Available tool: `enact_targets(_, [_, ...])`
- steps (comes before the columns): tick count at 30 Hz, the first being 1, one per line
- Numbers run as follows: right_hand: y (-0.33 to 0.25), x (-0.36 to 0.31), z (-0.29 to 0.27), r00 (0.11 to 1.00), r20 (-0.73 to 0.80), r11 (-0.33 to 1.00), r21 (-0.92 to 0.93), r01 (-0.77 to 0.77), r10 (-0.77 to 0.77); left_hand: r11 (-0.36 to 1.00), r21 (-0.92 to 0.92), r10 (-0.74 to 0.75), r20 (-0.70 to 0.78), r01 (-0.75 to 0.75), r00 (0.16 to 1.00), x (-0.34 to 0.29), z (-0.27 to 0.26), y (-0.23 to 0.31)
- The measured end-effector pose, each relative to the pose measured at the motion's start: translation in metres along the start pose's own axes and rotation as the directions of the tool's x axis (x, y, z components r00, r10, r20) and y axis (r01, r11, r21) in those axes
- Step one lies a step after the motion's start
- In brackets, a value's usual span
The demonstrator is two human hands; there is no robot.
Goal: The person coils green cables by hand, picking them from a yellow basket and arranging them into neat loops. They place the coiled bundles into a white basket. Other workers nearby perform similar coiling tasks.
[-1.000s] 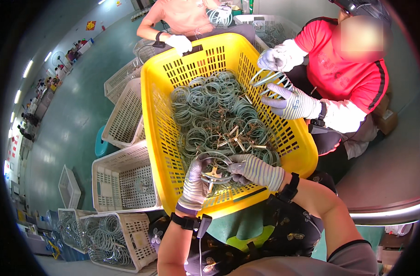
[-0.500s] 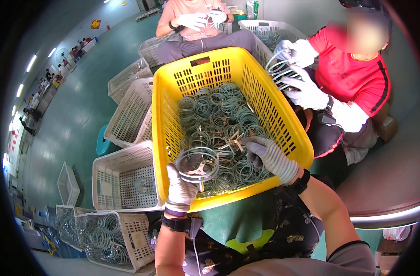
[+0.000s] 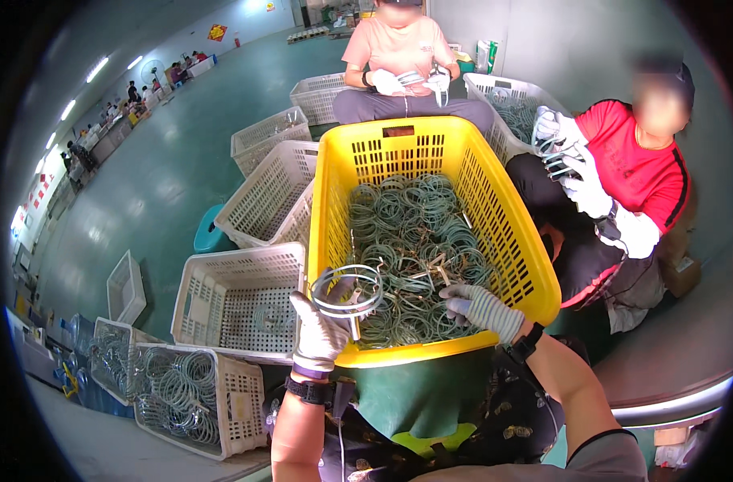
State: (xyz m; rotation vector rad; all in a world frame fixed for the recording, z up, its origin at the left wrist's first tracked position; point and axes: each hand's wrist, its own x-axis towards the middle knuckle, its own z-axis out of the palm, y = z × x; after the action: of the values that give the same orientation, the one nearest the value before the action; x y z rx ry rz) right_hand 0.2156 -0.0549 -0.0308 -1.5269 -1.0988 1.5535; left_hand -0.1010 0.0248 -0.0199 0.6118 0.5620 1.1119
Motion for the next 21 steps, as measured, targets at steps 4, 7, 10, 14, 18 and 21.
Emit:
enact_targets(4, [0.021, 0.037, -0.02, 0.998, 0.041, 0.995, -0.082, -0.048, 0.052, 0.998, -0.06, 0.015, -0.025, -0.016, 1.0, -0.007, 0.001, 0.009])
enact_targets(7, [-0.003, 0.072, -0.014, 0.995, 0.024, 0.787, -0.613, -0.064, 0.1, 0.996, -0.069, 0.046, -0.043, -0.049, 0.998, -0.014, -0.009, 0.018])
enact_targets(10, [0.035, 0.124, -0.026, 0.99, 0.084, 0.409, -0.904, 0.125, -0.117, 0.997, -0.065, 0.04, -0.01, -0.041, 0.999, -0.007, -0.01, 0.019])
enact_targets(14, [0.047, 0.184, 0.002, 1.0, 0.026, 0.319, -0.947, 0.023, 0.003, 0.996, -0.072, 0.043, -0.059, -0.048, 0.997, -0.007, -0.012, 0.027])
enact_targets(18, [0.077, 0.24, 0.013, 0.963, -0.171, 0.13, -0.971, -0.201, 0.209, 0.993, -0.113, 0.037, 0.011, -0.036, 0.999, -0.005, -0.002, 0.033])
enact_targets(21, [0.087, 0.253, 0.02, 0.968, -0.135, 0.082, -0.985, -0.155, 0.21, 0.997, -0.073, 0.035, 0.035, -0.033, 0.999, 0.001, -0.005, 0.04])
